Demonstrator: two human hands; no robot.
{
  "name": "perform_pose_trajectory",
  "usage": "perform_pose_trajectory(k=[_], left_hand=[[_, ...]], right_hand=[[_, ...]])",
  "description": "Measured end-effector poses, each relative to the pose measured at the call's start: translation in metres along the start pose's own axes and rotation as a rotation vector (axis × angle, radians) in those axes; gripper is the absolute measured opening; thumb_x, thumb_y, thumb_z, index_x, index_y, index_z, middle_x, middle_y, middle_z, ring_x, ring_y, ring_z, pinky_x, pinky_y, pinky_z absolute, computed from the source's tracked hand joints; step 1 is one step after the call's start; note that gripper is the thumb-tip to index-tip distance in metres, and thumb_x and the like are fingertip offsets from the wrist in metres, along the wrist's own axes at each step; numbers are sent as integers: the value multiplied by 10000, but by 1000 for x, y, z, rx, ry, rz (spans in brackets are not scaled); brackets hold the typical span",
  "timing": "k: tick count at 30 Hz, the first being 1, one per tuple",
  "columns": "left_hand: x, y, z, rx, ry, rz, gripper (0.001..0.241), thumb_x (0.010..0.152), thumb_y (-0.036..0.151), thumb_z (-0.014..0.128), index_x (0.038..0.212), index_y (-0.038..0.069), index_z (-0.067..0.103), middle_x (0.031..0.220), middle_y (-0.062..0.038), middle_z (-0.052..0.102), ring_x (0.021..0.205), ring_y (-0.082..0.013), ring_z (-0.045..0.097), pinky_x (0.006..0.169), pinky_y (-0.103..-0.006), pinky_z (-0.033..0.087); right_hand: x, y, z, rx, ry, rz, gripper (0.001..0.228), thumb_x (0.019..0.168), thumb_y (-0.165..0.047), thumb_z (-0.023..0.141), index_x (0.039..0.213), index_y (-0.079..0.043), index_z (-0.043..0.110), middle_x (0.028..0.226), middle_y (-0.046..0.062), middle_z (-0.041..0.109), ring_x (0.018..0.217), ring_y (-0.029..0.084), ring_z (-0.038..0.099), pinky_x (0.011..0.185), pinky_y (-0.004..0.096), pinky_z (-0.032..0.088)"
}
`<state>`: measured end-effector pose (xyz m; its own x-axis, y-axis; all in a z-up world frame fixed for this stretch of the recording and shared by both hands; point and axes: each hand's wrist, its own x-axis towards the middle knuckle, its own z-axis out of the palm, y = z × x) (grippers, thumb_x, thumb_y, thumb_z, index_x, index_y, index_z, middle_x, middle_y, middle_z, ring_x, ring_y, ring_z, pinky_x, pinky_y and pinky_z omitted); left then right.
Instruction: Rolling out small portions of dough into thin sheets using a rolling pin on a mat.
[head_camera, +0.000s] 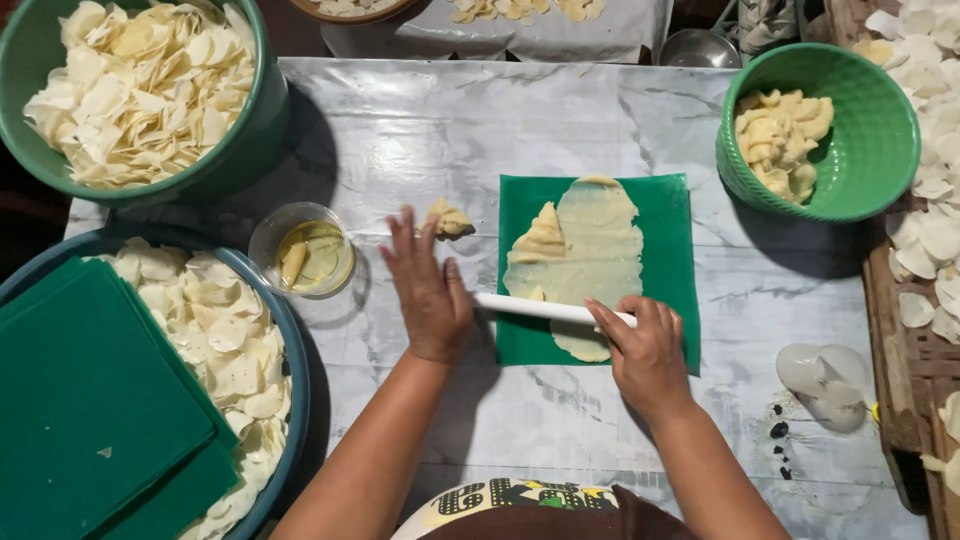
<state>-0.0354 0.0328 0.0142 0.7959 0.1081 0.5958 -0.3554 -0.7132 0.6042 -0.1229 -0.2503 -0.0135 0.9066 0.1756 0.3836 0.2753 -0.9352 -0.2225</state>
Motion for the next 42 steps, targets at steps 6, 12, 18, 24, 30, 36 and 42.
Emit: perform_pose_trajectory(k=[6,12,18,24,30,36,42], left_hand=[[1,-7,36,333,-699,-49,668,1080,435,306,1631,64,234,1704,-204,180,1593,-342,86,1272,-539,-12],[-1,-18,48,348,-681,-31,688,1071,446,328,1643,85,206,1720,-168,138,1598,-327,75,1271,-558,-14],[-23,0,23,419,-634,32,665,1067,397,316,1661,144,154,1731,-105,113,1597,-292,36,1269,-545,-24],[0,-4,41,405,-692,-118,709,1058,426,280,1654,82,110,1727,-169,56,1596,-331,-18,1258,-596,-56],[-44,15,9,422,-727,-85,664,1067,365,278,1659,125,98,1733,-126,51,1592,-304,-1,1253,-548,-61],[-7,10,20,417,-715,-155,745,1016,347,346,1657,78,80,1730,-167,25,1596,-321,-38,1258,-581,-72],[-57,11,5,384,-666,-50,670,1081,419,295,1643,73,176,1709,-180,156,1589,-319,88,1262,-529,15]], right_hand=[[22,7,17,-10,-126,11,466,971,-361,613,1421,-482,588,1181,-5,551,1119,248,589,1019,452,400],[35,-15,-1,1,-254,-7,589,1063,-376,456,1610,-171,379,1667,200,331,1492,385,354,1167,673,194],[4,-27,-4,-60,-299,42,683,1029,-444,429,1646,-208,258,1725,134,193,1569,325,193,1184,722,79],[50,-6,41,-148,-197,145,627,1101,-480,345,1612,-117,372,1709,145,291,1587,296,223,1168,785,-27],[12,-24,14,-85,-244,140,688,1050,-467,405,1642,-144,265,1725,109,218,1566,293,225,1186,752,37],[61,-14,35,-120,-356,228,624,1082,-525,295,1634,-233,284,1736,85,179,1596,264,160,1168,796,-59],[18,-35,8,-59,-257,112,618,1034,-384,450,1610,-181,354,1719,173,207,1562,353,222,1208,687,98]])
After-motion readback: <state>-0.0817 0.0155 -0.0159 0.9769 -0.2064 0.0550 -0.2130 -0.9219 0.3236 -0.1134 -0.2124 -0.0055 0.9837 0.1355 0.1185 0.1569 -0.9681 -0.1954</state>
